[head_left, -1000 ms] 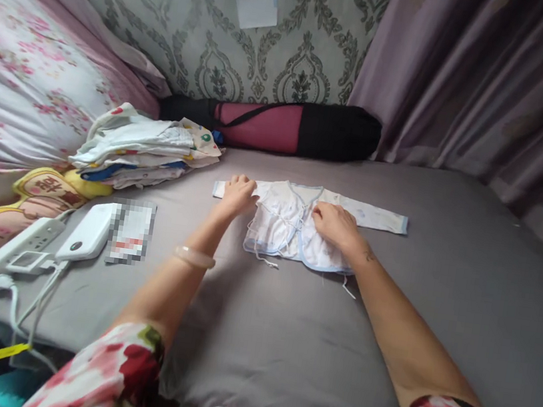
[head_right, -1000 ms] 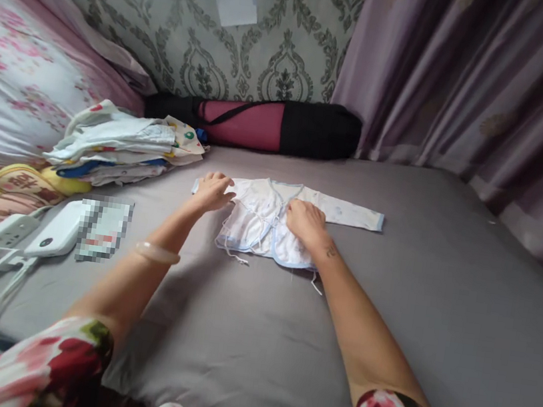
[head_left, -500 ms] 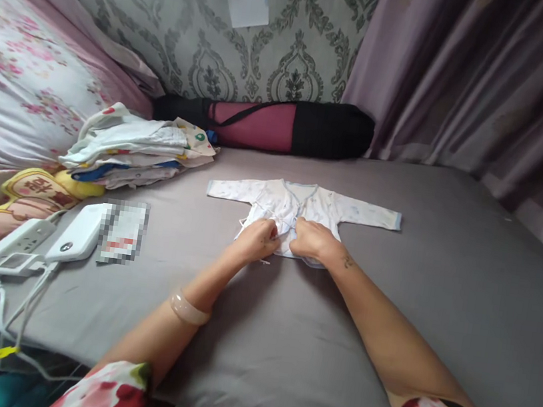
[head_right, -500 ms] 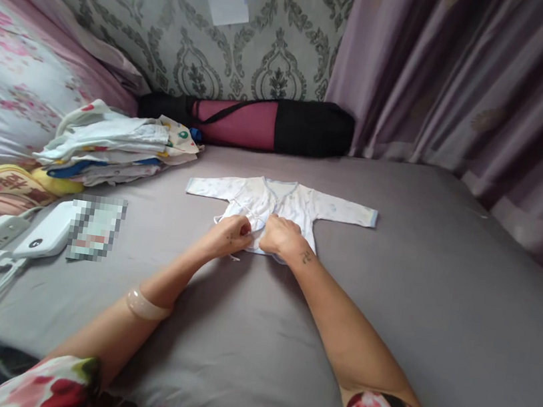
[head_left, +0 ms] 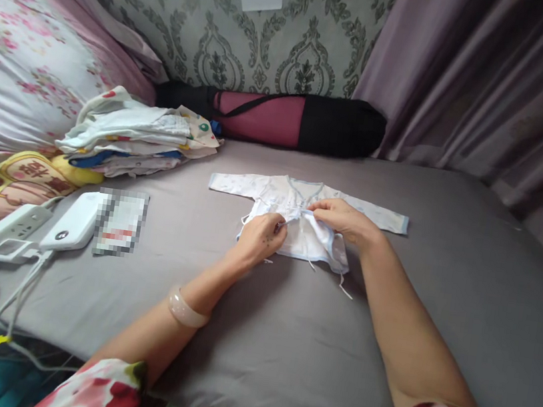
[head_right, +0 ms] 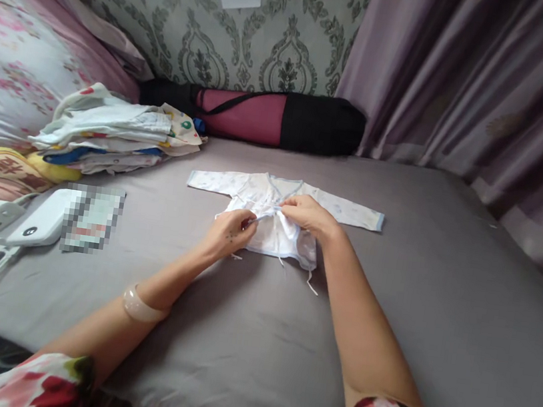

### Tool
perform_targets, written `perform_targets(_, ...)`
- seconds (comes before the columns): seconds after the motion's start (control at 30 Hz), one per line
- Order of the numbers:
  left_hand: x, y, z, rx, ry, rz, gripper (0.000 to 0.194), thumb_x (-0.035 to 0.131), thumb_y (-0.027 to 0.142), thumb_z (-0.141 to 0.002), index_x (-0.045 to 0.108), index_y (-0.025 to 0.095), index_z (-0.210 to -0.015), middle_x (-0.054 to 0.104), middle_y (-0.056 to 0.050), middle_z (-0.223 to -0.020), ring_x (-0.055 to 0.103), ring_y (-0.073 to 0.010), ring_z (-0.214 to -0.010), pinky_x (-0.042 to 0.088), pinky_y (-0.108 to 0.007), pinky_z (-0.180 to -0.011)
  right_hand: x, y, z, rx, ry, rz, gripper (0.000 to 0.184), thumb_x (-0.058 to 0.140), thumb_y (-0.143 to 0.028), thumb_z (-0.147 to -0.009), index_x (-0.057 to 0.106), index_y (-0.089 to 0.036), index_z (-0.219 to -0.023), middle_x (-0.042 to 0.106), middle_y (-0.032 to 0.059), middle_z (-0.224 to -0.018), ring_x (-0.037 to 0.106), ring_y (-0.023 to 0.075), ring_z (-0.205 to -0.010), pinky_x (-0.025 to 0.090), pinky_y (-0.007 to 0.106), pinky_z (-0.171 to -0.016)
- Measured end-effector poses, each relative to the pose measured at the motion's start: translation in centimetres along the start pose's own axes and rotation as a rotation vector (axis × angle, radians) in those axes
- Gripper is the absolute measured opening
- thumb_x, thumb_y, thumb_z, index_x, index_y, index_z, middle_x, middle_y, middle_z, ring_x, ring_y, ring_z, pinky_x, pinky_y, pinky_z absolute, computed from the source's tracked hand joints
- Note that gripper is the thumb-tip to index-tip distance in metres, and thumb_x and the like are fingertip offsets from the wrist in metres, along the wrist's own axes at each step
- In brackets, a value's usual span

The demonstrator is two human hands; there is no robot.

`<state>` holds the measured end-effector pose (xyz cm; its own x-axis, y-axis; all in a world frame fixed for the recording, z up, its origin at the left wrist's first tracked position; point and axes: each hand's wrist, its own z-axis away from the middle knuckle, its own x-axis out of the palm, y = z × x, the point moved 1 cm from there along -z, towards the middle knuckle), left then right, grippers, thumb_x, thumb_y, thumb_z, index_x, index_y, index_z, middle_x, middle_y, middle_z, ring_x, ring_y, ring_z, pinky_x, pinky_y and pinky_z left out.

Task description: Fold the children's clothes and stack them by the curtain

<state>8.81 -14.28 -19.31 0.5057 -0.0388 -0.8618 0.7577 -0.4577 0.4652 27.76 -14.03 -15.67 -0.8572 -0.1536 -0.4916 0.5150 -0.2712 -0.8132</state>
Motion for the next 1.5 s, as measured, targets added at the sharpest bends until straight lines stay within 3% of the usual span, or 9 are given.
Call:
perform_targets(0.33, 1.6, 1.9, 0.6, 0.216, -0.091, 0.008, 0.023, 0.04, 0.023, -0.093, 0.062, 0.019, -0.089, 0.063, -0.007, -0.086, 0.06, -0.0187, -0.081, 0.045, -0.029, -0.071, 1.2, -1.6, 1.0, -0.037, -0.035, -0.07, 0.038, 0.051, -0.011, -0.075, 0.059, -0.015, -0.112, 0.058, -0.0025, -0.065, 0.055, 0.0117, -0.056, 0.043, 0.02, -0.052)
perform_targets(0.5, 0.7, 3.4, 2.6, 0.291, -0.254, -0.211, 0.02, 0.043, 0.022, -0.091, 0.061, 0.016, -0.095, 0.062, -0.013, -0.096, 0.059, -0.0239, -0.091, 0.048, -0.034, -0.077, 2.6, -0.9, 0.6, -0.081, -0.12, 0.008, 0.032, 0.055, -0.011, -0.076, 0.057, -0.015, -0.107, 0.053, -0.0057, -0.056, 0.052, 0.0113, -0.048, 0.041, 0.02, -0.047)
perform_targets(0.67, -0.6, 5.0, 4.8, 0.405, -0.312, -0.242, 0.021, 0.044, 0.025, -0.091, 0.061, 0.017, -0.083, 0.063, -0.014, -0.09, 0.059, -0.0276, -0.087, 0.047, -0.041, -0.077, 3.6, -0.4, 0.4, -0.034, -0.233, -0.015, 0.018, 0.052, -0.006, -0.077, 0.058, -0.015, -0.091, 0.068, 0.0039, -0.079, 0.063, 0.0124, -0.061, 0.049, 0.019, -0.052)
perform_targets(0.8, -1.8, 4.8, 5.0, 0.315, -0.372, -0.108, 0.023, 0.043, 0.024, -0.09, 0.061, 0.021, -0.075, 0.065, -0.008, -0.076, 0.061, -0.0209, -0.072, 0.043, -0.031, -0.064, 3.3, -0.5, 0.8, -0.053, -0.34, -0.049, 0.014, 0.052, -0.004, -0.078, 0.061, -0.014, -0.083, 0.069, 0.0045, -0.082, 0.067, 0.0128, -0.069, 0.052, 0.018, -0.057)
perform_targets(0.9, -2.7, 3.8, 4.0, 0.143, -0.311, 0.003, 0.024, 0.046, 0.022, -0.086, 0.061, 0.022, -0.068, 0.063, -0.003, -0.064, 0.056, -0.0155, -0.057, 0.035, -0.027, -0.054, 2.4, -1.1, 1.2, -0.067, -0.409, -0.054, 0.013, 0.054, -0.006, -0.081, 0.065, -0.014, -0.082, 0.07, 0.0037, -0.079, 0.068, 0.0122, -0.069, 0.053, 0.018, -0.06)
perform_targets(0.97, -3.4, 2.9, 2.9, 0.059, -0.227, 0.077, 0.023, 0.046, 0.023, -0.084, 0.064, 0.022, -0.069, 0.064, -0.002, -0.063, 0.054, -0.0141, -0.057, 0.035, -0.026, -0.054, 1.4, -1.2, 1.2, -0.061, -0.353, -0.065, 0.011, 0.056, -0.01, -0.083, 0.066, -0.013, -0.083, 0.072, 0.005, -0.082, 0.068, 0.0119, -0.069, 0.053, 0.018, -0.06)
perform_targets(1.2, -3.3, 0.8, -4.2, -0.061, -0.135, 0.191, 0.024, 0.049, 0.025, -0.083, 0.071, 0.015, -0.082, 0.068, -0.003, -0.074, 0.06, -0.0157, -0.073, 0.04, -0.024, -0.064, -3.7, 3.7, -1.9, 0.093, 0.249, 0.157, 0.015, 0.058, -0.014, -0.085, 0.064, -0.013, -0.072, 0.072, 0.009, -0.074, 0.066, 0.0139, -0.055, 0.049, 0.019, -0.047)
perform_targets(1.33, -1.2, 1.0, -8.6, -0.173, -0.168, 0.095, 0.026, 0.049, 0.026, -0.083, 0.07, 0.013, -0.071, 0.066, -0.005, -0.068, 0.06, -0.0169, -0.071, 0.04, -0.025, -0.064, -5.1, 6.5, -2.7, 0.232, 0.317, 0.311, 0.022, 0.06, -0.022, -0.085, 0.064, -0.013, -0.065, 0.07, 0.0082, -0.064, 0.064, 0.0142, -0.048, 0.049, 0.021, -0.047)
perform_targets(1.5, 1.5, 0.8, -11.3, -0.328, -0.286, 0.062, 0.03, 0.051, 0.033, -0.081, 0.068, 0.014, -0.066, 0.065, -0.008, -0.063, 0.063, -0.0192, -0.067, 0.044, -0.026, -0.064, -4.9, 6.4, -2.3, 0.297, 0.34, 0.386, 0.03, 0.057, -0.037, -0.088, 0.068, -0.014, -0.072, 0.07, 0.0075, -0.063, 0.063, 0.0148, -0.047, 0.048, 0.024, -0.053)
